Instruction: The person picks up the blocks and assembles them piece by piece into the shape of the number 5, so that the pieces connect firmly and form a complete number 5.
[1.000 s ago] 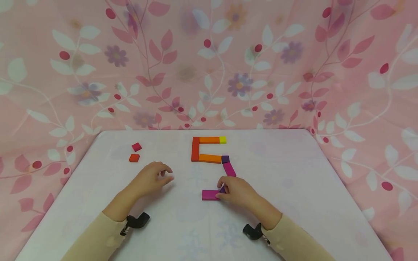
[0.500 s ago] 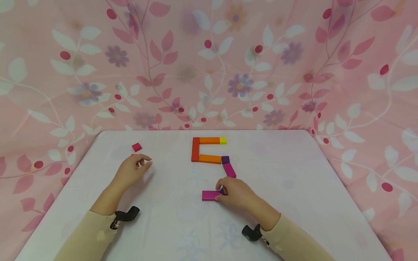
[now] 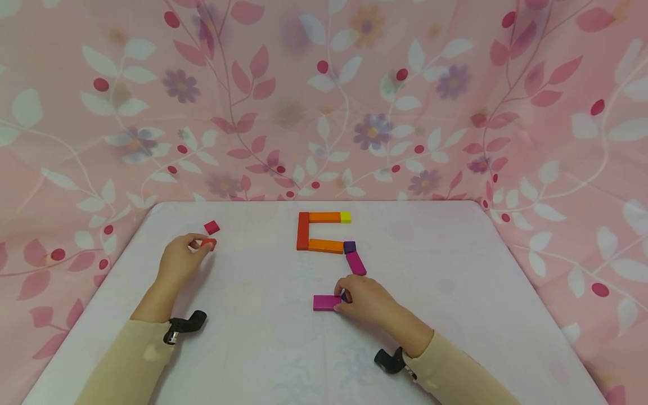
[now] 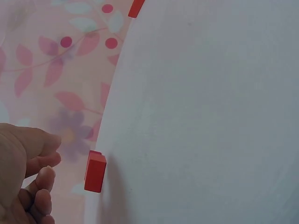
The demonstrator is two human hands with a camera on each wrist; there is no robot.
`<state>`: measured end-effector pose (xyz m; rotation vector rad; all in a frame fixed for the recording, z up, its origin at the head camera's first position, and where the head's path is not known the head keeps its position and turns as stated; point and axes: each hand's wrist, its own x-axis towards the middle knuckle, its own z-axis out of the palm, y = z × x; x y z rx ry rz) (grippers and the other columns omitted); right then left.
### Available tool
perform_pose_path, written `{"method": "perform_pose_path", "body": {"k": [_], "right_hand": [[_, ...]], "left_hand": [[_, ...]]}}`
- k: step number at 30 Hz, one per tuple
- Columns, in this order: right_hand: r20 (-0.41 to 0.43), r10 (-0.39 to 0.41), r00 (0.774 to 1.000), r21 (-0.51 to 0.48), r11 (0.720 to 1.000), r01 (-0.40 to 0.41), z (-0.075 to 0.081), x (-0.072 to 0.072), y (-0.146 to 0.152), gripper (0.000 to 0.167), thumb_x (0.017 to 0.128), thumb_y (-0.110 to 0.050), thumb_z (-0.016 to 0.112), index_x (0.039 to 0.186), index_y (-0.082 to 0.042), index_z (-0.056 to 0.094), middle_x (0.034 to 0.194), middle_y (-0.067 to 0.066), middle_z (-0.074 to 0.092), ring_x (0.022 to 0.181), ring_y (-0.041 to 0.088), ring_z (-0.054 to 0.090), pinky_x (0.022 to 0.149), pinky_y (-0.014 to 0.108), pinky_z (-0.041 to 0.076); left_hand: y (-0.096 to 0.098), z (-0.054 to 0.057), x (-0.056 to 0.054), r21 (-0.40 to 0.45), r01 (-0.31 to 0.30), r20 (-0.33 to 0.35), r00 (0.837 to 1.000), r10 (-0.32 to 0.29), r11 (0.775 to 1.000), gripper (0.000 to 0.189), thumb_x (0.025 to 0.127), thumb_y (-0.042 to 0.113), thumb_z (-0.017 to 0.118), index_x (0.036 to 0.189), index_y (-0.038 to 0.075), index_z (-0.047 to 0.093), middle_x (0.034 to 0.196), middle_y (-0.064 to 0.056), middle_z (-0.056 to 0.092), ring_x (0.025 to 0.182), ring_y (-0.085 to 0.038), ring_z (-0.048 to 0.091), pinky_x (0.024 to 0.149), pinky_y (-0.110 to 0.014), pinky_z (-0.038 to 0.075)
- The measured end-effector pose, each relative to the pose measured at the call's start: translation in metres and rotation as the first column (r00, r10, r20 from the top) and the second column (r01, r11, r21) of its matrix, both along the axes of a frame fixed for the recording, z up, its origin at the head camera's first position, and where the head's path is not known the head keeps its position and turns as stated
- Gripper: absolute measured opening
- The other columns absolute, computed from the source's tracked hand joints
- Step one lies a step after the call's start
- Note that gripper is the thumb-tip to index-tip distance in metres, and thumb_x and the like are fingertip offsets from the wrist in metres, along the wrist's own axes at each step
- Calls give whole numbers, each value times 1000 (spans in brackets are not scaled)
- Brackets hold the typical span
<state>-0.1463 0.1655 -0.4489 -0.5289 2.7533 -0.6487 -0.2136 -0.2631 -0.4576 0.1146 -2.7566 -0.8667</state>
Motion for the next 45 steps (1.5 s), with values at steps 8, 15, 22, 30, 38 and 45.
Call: {"method": "perform_pose_path", "body": {"k": [8, 15, 22, 30, 38, 45], "right_hand": [[11, -2, 1000, 5, 1000, 2, 1, -1, 0, 24, 80, -32, 85, 98, -25, 71, 73, -6, 53, 72, 12, 51, 65, 30, 44], [13, -2, 1000, 13, 1000, 2, 1, 0, -2, 24, 80, -32, 86, 96, -25, 70, 73, -6, 52, 72, 12, 50, 65, 30, 44], [28, -18, 999, 11, 1000, 18, 3, 1, -4, 23, 80, -29, 86, 96, -22, 71, 74, -5, 52, 73, 13, 50, 66, 31, 44], [26, -22, 999, 14, 1000, 21, 5, 1, -6, 23, 79, -28, 86, 95, -22, 71, 73, -5, 53, 73, 13, 51, 66, 31, 45], [31, -23, 999, 16, 1000, 23, 6, 1, -6, 23, 79, -28, 86, 95, -22, 71, 72, -5, 53, 72, 13, 51, 66, 31, 44], [43, -23, 999, 16, 1000, 23, 7, 0, -7, 22, 79, -28, 86, 95, -22, 71, 73, -5, 53, 72, 14, 51, 66, 31, 45]], "left_hand": [[-14, -6, -13, 7, -9, 118, 993, 8, 1000, 42, 96, 28, 65, 128, 1, 64, 106, -24, 65, 98, -40, 59, 84, -52, 47], [-23, -14, -20, 8, 26, 167, 986, -27, 1000, 48, 95, 29, 66, 131, -1, 61, 111, -26, 64, 103, -43, 59, 89, -55, 46], [-24, -17, -23, 11, 35, 208, 977, -36, 999, 50, 95, 31, 66, 131, -3, 60, 107, -25, 63, 98, -40, 58, 85, -52, 48], [-17, -21, -22, 26, 47, 240, 969, -52, 999, 50, 95, 33, 66, 132, 0, 61, 107, -22, 63, 97, -37, 57, 86, -51, 48], [3, -21, -18, 6, 122, 287, 951, -119, 992, 48, 94, 32, 68, 132, 4, 63, 99, -16, 63, 92, -32, 56, 81, -46, 48], [22, -15, -11, 7, 158, 328, 933, -151, 987, 49, 92, 34, 72, 132, 7, 63, 101, -13, 64, 94, -30, 56, 86, -47, 49]]}}
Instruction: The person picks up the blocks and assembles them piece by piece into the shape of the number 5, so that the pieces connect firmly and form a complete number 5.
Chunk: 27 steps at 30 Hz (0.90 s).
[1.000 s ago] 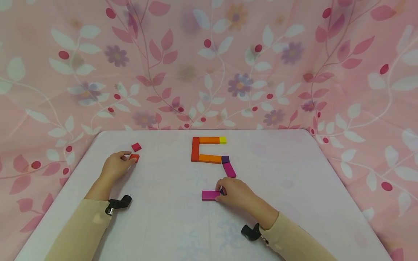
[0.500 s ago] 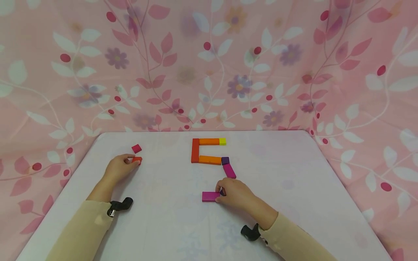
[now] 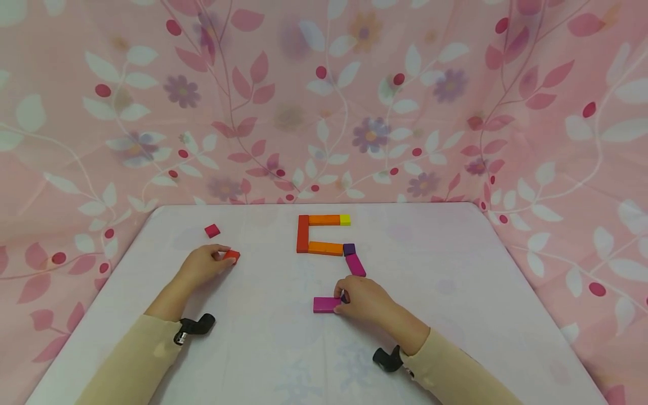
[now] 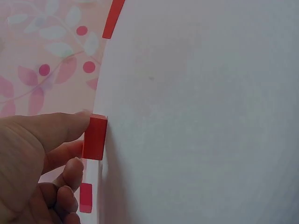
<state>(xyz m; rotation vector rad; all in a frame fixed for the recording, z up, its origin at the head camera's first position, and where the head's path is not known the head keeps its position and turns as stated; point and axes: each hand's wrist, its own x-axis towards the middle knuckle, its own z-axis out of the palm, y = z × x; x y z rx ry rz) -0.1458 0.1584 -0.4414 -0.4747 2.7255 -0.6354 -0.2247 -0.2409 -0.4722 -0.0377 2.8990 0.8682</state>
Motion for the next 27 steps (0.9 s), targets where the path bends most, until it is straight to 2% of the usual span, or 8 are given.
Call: {"method": "perform_pose_path", "body": {"k": [5, 13, 19, 23, 27], "right_hand": [[-1, 3, 1000, -5, 1000, -3, -2, -1, 1, 22, 79, -27, 86, 93, -22, 71, 72, -5, 54, 72, 14, 51, 66, 31, 45], [4, -1, 1000, 2, 1000, 1, -2, -3, 0, 21, 79, -27, 87, 92, -23, 71, 71, -5, 54, 71, 14, 51, 66, 31, 44], [15, -4, 1000, -5, 1000, 4, -1, -4, 0, 21, 79, -28, 87, 92, -23, 71, 72, -5, 54, 72, 14, 52, 66, 31, 45], [12, -3, 1000, -7, 1000, 3, -1, -4, 0, 21, 79, -27, 87, 92, -23, 71, 72, -5, 54, 72, 14, 52, 65, 31, 45], [11, -7, 1000, 0, 1000, 7, -2, -3, 1, 21, 79, -28, 87, 92, -23, 71, 72, -5, 54, 72, 14, 51, 66, 31, 45]], "left_hand": [[12, 1, 5, -13, 29, 3, 1000, -29, 999, 47, 91, 34, 74, 130, 8, 66, 99, -11, 64, 94, -30, 56, 86, -47, 49], [31, 4, 11, -36, 115, -58, 991, -117, 993, 44, 88, 32, 77, 123, 7, 70, 94, -7, 66, 95, -29, 57, 89, -48, 47], [37, 3, 12, -56, 122, -53, 991, -125, 991, 50, 86, 35, 78, 127, 9, 67, 88, -5, 62, 89, -26, 55, 82, -43, 47], [40, 4, 12, -53, 112, -57, 992, -115, 992, 45, 84, 33, 80, 121, 9, 70, 89, -5, 62, 90, -27, 55, 82, -43, 47], [42, 3, 13, -35, 132, -50, 990, -133, 991, 41, 84, 32, 80, 117, 10, 71, 92, -4, 64, 91, -26, 55, 82, -43, 47]]}}
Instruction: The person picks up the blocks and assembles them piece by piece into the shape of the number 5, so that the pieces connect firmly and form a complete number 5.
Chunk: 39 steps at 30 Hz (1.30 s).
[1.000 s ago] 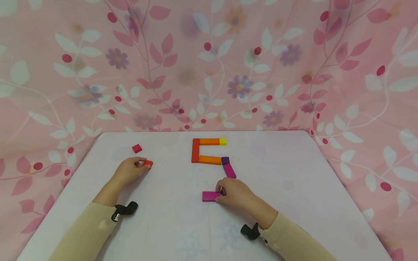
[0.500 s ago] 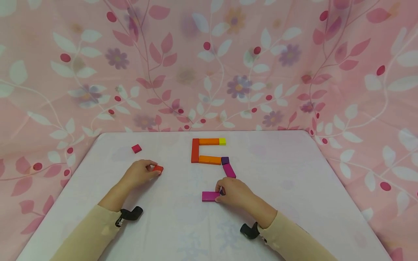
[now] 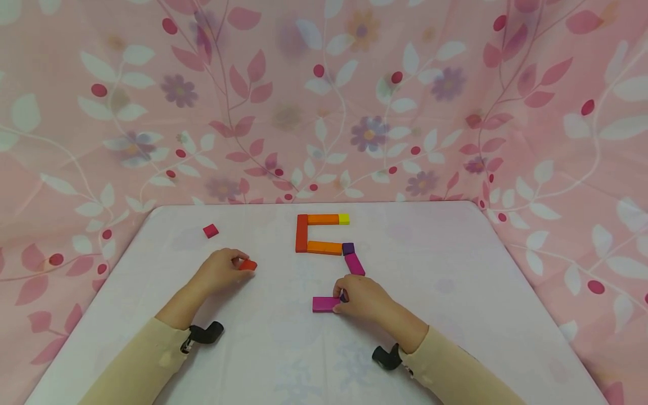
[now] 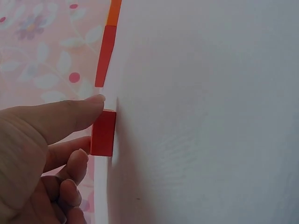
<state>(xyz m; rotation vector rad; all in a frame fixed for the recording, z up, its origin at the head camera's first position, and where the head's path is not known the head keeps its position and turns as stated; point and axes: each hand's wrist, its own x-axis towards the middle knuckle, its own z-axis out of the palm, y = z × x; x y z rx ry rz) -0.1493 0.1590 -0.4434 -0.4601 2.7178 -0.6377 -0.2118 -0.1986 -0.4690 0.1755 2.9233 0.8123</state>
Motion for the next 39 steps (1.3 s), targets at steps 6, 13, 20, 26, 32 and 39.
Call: {"method": "perform_pose_path", "body": {"k": [6, 13, 20, 26, 32, 39], "right_hand": [[2, 0, 1000, -3, 1000, 0, 1, 0, 0, 20, 79, -28, 87, 91, -23, 71, 71, -5, 54, 71, 14, 51, 65, 31, 45], [9, 1, 1000, -9, 1000, -1, -2, -1, 0, 21, 79, -28, 87, 92, -22, 71, 70, -5, 54, 70, 13, 52, 64, 30, 45], [-4, 5, 1000, -5, 1000, -5, -4, -1, 0, 21, 79, -27, 87, 91, -23, 71, 70, -5, 54, 69, 13, 51, 64, 29, 44], [2, 0, 1000, -14, 1000, 0, -2, -1, 0, 21, 78, -28, 87, 91, -23, 70, 71, -5, 54, 71, 13, 51, 65, 30, 45], [-4, 10, 1000, -25, 1000, -10, -2, -1, 1, 21, 78, -27, 87, 90, -23, 70, 70, -5, 54, 71, 13, 51, 64, 31, 44], [-12, 15, 1000, -24, 1000, -16, -1, -2, 2, 21, 78, -27, 87, 90, -23, 70, 70, -5, 54, 70, 13, 51, 64, 31, 43]], "left_hand": [[8, 0, 2, 17, 33, 3, 999, -33, 999, 40, 82, 33, 82, 114, 10, 73, 92, -3, 64, 90, -23, 55, 81, -40, 48], [22, 0, 9, 31, 52, 30, 998, -53, 998, 38, 82, 34, 83, 112, 13, 74, 92, 0, 62, 89, -21, 54, 80, -37, 49], [41, 7, 19, 43, 88, 76, 993, -91, 995, 40, 79, 34, 86, 113, 17, 74, 91, 3, 60, 89, -18, 54, 76, -32, 51], [57, 10, 26, 32, 148, 84, 985, -150, 988, 41, 78, 35, 87, 113, 19, 74, 90, 5, 59, 88, -17, 53, 72, -29, 51], [71, 13, 34, 30, 257, 50, 965, -259, 966, 39, 79, 35, 85, 112, 16, 75, 82, 7, 58, 84, -16, 52, 70, -29, 48], [81, 13, 40, 23, 309, 39, 950, -310, 951, 39, 80, 37, 84, 112, 17, 75, 86, 9, 58, 86, -14, 52, 71, -27, 49]]}}
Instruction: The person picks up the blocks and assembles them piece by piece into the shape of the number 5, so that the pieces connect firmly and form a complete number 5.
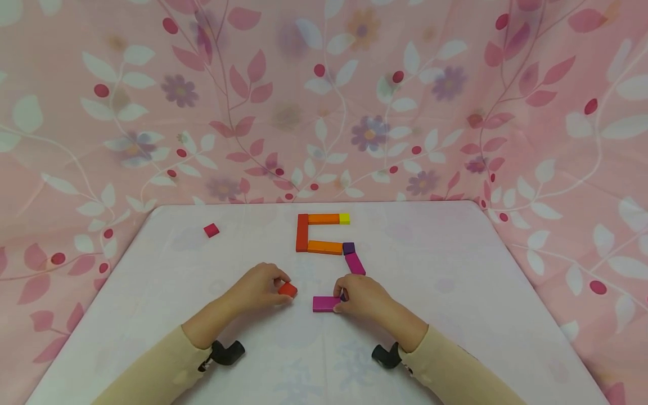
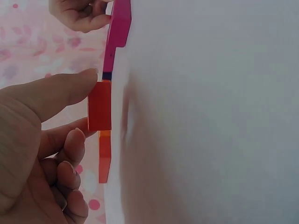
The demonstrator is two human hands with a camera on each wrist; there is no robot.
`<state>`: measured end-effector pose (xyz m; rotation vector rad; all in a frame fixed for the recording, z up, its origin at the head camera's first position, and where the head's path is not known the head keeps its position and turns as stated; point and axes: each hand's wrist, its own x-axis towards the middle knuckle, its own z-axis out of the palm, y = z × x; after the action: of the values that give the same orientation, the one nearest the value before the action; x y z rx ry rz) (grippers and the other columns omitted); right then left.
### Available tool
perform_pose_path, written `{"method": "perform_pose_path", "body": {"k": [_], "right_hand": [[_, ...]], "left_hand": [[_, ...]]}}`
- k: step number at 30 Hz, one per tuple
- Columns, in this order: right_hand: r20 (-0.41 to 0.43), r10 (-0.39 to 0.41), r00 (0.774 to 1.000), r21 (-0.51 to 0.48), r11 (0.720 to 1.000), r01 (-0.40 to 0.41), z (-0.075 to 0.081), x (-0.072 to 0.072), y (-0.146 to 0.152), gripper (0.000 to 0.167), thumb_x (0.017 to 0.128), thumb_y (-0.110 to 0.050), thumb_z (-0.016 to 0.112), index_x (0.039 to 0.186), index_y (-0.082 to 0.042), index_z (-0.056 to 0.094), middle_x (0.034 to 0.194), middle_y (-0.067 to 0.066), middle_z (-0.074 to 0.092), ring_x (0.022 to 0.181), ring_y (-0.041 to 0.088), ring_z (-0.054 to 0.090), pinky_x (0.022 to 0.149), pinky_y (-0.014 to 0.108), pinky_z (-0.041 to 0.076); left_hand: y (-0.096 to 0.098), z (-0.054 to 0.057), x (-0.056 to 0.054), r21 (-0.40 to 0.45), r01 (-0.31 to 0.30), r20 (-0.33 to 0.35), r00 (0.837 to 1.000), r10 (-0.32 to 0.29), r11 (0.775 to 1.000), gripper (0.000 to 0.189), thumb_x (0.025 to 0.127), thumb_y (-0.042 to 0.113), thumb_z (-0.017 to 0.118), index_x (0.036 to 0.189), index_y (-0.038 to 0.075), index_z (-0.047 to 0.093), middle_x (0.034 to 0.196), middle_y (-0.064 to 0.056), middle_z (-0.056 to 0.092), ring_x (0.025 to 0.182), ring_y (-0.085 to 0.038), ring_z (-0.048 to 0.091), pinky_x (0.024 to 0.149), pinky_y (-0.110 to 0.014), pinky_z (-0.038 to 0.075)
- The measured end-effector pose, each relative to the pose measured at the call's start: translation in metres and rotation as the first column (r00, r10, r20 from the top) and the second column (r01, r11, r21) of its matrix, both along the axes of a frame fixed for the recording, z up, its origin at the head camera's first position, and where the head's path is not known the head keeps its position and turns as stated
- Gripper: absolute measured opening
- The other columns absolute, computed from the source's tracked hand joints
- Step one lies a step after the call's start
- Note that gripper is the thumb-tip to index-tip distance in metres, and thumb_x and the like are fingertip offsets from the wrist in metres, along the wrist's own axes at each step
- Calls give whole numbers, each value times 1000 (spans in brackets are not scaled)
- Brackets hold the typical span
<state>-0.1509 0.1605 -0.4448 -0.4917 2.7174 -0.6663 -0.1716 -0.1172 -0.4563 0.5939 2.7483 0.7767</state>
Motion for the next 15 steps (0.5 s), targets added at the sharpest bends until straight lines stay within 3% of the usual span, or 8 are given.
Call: {"method": "perform_pose_path", "body": {"k": [15], "right_hand": [[-1, -1, 1000, 11, 1000, 1, 2, 1, -1, 22, 78, -27, 88, 89, -22, 70, 69, -5, 53, 69, 13, 51, 64, 30, 43]], "left_hand": [[17, -8, 6, -25, 46, -10, 999, -47, 999, 37, 80, 41, 83, 109, 19, 74, 84, 12, 57, 85, -11, 52, 71, -27, 48]]}}
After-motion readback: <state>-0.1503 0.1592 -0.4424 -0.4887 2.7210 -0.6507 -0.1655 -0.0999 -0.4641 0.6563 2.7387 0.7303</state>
